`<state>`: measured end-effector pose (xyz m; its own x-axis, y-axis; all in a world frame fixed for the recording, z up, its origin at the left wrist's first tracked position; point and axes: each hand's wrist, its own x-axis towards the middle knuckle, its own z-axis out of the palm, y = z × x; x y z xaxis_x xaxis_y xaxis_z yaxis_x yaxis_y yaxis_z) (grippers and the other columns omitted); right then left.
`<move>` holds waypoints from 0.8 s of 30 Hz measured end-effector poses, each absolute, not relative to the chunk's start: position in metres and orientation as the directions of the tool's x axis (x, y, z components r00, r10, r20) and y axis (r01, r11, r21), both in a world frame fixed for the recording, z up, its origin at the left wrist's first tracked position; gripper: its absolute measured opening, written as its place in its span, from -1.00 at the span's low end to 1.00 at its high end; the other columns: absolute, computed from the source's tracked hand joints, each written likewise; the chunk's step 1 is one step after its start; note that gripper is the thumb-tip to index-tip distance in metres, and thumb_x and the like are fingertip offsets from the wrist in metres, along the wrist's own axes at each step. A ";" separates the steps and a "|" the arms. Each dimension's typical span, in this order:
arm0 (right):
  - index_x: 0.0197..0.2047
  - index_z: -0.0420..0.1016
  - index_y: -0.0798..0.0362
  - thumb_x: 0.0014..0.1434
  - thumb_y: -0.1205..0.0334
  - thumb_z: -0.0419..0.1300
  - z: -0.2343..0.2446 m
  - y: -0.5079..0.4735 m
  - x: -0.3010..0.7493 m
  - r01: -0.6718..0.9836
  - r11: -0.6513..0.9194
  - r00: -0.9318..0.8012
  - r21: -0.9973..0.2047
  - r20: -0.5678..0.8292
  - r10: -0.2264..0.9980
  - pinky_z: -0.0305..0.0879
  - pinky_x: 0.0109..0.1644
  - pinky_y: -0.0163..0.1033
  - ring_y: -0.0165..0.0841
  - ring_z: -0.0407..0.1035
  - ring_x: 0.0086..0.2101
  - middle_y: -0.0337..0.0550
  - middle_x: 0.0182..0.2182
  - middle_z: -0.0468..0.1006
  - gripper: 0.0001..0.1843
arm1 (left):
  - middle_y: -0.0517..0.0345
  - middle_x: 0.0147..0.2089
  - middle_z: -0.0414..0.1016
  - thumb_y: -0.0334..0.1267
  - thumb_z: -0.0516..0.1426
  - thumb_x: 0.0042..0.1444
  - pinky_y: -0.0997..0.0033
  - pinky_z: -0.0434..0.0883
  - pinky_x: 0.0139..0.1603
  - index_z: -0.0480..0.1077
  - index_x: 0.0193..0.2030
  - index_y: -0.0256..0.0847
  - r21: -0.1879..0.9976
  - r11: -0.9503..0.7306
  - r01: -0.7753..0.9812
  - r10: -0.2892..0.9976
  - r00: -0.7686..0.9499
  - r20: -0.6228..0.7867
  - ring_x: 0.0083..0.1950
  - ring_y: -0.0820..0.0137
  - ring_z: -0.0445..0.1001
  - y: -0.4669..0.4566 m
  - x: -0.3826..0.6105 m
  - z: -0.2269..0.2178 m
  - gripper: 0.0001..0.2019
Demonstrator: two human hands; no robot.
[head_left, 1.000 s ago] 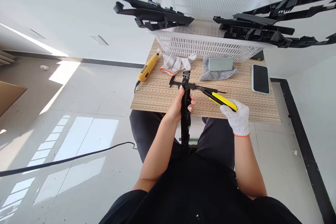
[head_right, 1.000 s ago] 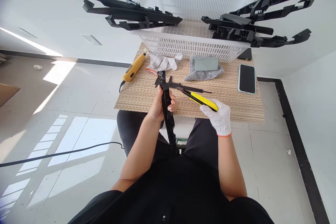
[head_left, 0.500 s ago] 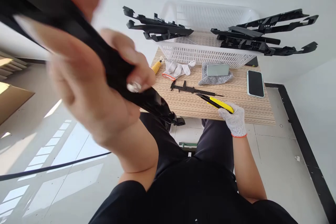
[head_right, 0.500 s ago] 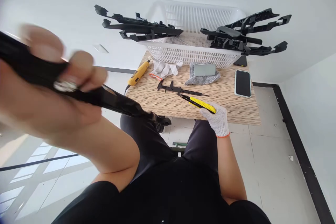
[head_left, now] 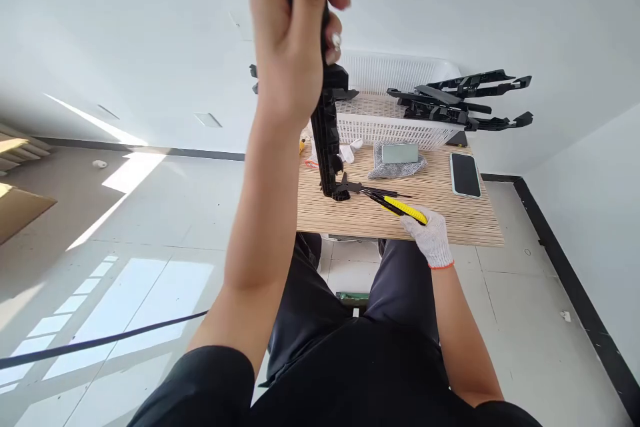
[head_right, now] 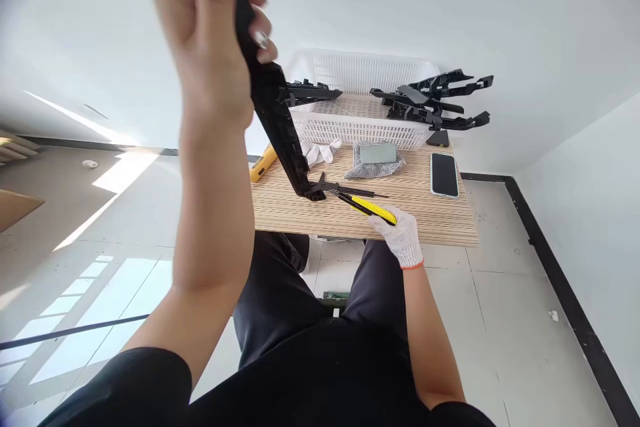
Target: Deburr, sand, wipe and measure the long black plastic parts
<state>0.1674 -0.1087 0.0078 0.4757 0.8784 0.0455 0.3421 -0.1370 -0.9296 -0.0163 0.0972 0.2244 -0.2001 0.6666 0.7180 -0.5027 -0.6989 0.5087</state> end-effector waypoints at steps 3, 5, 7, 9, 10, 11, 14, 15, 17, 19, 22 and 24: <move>-0.10 0.68 0.09 0.08 -0.08 0.33 0.007 -0.109 0.168 0.348 -0.132 0.473 -0.928 0.052 0.879 0.33 -0.37 -0.28 -0.34 0.42 -0.44 -0.17 -0.47 0.59 -0.55 | 0.13 0.01 0.52 0.25 0.19 0.10 0.43 0.57 -0.18 0.32 0.18 -0.15 0.558 -0.710 -0.429 0.622 -0.010 0.783 -0.02 0.38 0.52 0.117 -0.009 0.222 -0.35; -0.11 0.68 0.08 0.08 -0.07 0.33 0.007 -0.109 0.168 0.350 -0.129 0.471 -0.928 0.056 0.880 0.34 -0.35 -0.27 -0.33 0.43 -0.43 -0.17 -0.44 0.60 -0.56 | 0.12 0.08 0.55 0.28 0.28 -0.10 0.44 0.56 -0.24 0.39 0.13 -0.20 0.590 -0.721 -0.363 0.565 0.183 0.804 -0.09 0.37 0.55 0.124 -0.010 0.216 -0.24; -0.13 0.68 0.09 0.08 -0.05 0.34 0.008 -0.109 0.168 0.361 -0.132 0.467 -0.923 0.056 0.883 0.35 -0.33 -0.27 -0.33 0.43 -0.42 -0.17 -0.43 0.61 -0.58 | 0.12 0.13 0.55 0.28 0.25 -0.06 0.45 0.55 -0.24 0.40 0.11 -0.20 0.647 -0.689 -0.326 0.601 0.241 0.762 -0.15 0.40 0.58 0.121 -0.014 0.204 -0.28; -0.14 0.68 0.09 0.09 -0.05 0.33 0.008 -0.109 0.168 0.380 -0.143 0.462 -0.914 0.054 0.885 0.36 -0.31 -0.27 -0.33 0.43 -0.41 -0.17 -0.43 0.61 -0.59 | 0.10 0.00 0.61 0.25 0.16 0.10 0.45 0.52 -0.31 0.36 0.14 -0.21 0.694 -0.632 -0.345 0.668 0.210 0.713 -0.27 0.44 0.60 0.111 -0.018 0.189 -0.36; -0.14 0.68 0.09 0.09 -0.05 0.33 0.009 -0.108 0.168 0.390 -0.148 0.461 -0.909 0.053 0.886 0.36 -0.30 -0.26 -0.33 0.43 -0.41 -0.17 -0.42 0.61 -0.59 | 0.12 -0.10 0.63 0.22 0.12 0.17 0.44 0.49 -0.39 0.35 0.14 -0.21 0.694 -0.616 -0.372 0.679 0.196 0.708 -0.35 0.45 0.59 0.106 -0.019 0.180 -0.41; -0.14 0.68 0.09 0.10 -0.05 0.33 0.009 -0.108 0.169 0.398 -0.151 0.460 -0.905 0.054 0.886 0.37 -0.29 -0.26 -0.33 0.43 -0.40 -0.17 -0.42 0.61 -0.59 | 0.16 -0.22 0.63 0.19 0.07 0.24 0.43 0.44 -0.45 0.35 0.12 -0.20 0.683 -0.612 -0.398 0.679 0.177 0.712 -0.44 0.47 0.55 0.101 -0.019 0.172 -0.47; -0.12 0.67 0.08 0.10 -0.07 0.33 0.008 -0.108 0.169 0.415 -0.130 0.444 -0.900 0.076 0.893 0.41 -0.25 -0.23 -0.30 0.47 -0.38 -0.15 -0.39 0.63 -0.58 | 0.35 -0.50 0.45 0.08 -0.01 0.35 0.45 0.30 -0.54 0.35 -0.01 -0.12 0.682 -0.584 -0.440 0.733 0.075 0.676 -0.62 0.54 0.34 0.091 -0.018 0.154 -0.66; -0.13 0.67 0.07 0.10 -0.07 0.34 0.008 -0.109 0.169 0.423 -0.119 0.437 -0.898 0.087 0.895 0.43 -0.23 -0.21 -0.29 0.48 -0.37 -0.14 -0.38 0.64 -0.58 | 0.38 -0.52 0.40 0.04 -0.04 0.38 0.45 0.27 -0.55 0.34 -0.03 -0.11 0.690 -0.571 -0.446 0.759 0.033 0.650 -0.64 0.56 0.28 0.090 -0.018 0.151 -0.69; -0.13 0.67 0.07 0.09 -0.08 0.35 0.007 -0.109 0.169 0.435 -0.100 0.425 -0.895 0.106 0.899 0.44 -0.21 -0.20 -0.27 0.49 -0.35 -0.11 -0.36 0.65 -0.59 | 0.38 -0.52 0.34 -0.04 -0.11 0.44 0.44 0.20 -0.56 0.32 -0.04 -0.12 0.696 -0.564 -0.443 0.788 -0.038 0.615 -0.65 0.59 0.24 0.087 -0.019 0.150 -0.71; -0.14 0.67 0.07 0.10 -0.07 0.34 0.006 -0.109 0.170 0.432 -0.096 0.424 -0.897 0.108 0.899 0.44 -0.21 -0.20 -0.27 0.49 -0.36 -0.12 -0.38 0.64 -0.60 | 0.37 -0.50 0.33 -0.07 -0.13 0.46 0.44 0.16 -0.55 0.31 -0.02 -0.12 0.708 -0.575 -0.410 0.796 -0.079 0.600 -0.63 0.61 0.28 0.086 -0.021 0.152 -0.72; -0.15 0.66 0.08 0.11 -0.04 0.32 0.005 -0.110 0.171 0.401 -0.120 0.459 -0.908 0.085 0.885 0.40 -0.29 -0.23 -0.29 0.47 -0.40 -0.15 -0.43 0.62 -0.62 | 0.30 -0.27 0.45 -0.10 0.00 0.42 0.45 0.16 -0.57 0.30 -0.02 -0.11 0.716 -0.606 -0.347 0.782 -0.096 0.615 -0.56 0.62 0.37 0.086 -0.025 0.157 -0.82; -0.16 0.66 0.10 0.10 -0.03 0.32 0.005 -0.110 0.171 0.373 -0.137 0.486 -0.918 0.067 0.872 0.36 -0.35 -0.25 -0.30 0.45 -0.43 -0.16 -0.45 0.61 -0.62 | 0.25 -0.05 0.46 -0.18 0.14 0.34 0.45 0.18 -0.63 0.30 -0.06 -0.13 0.653 -0.681 -0.332 0.709 -0.074 0.701 -0.54 0.63 0.39 0.088 -0.027 0.158 -0.86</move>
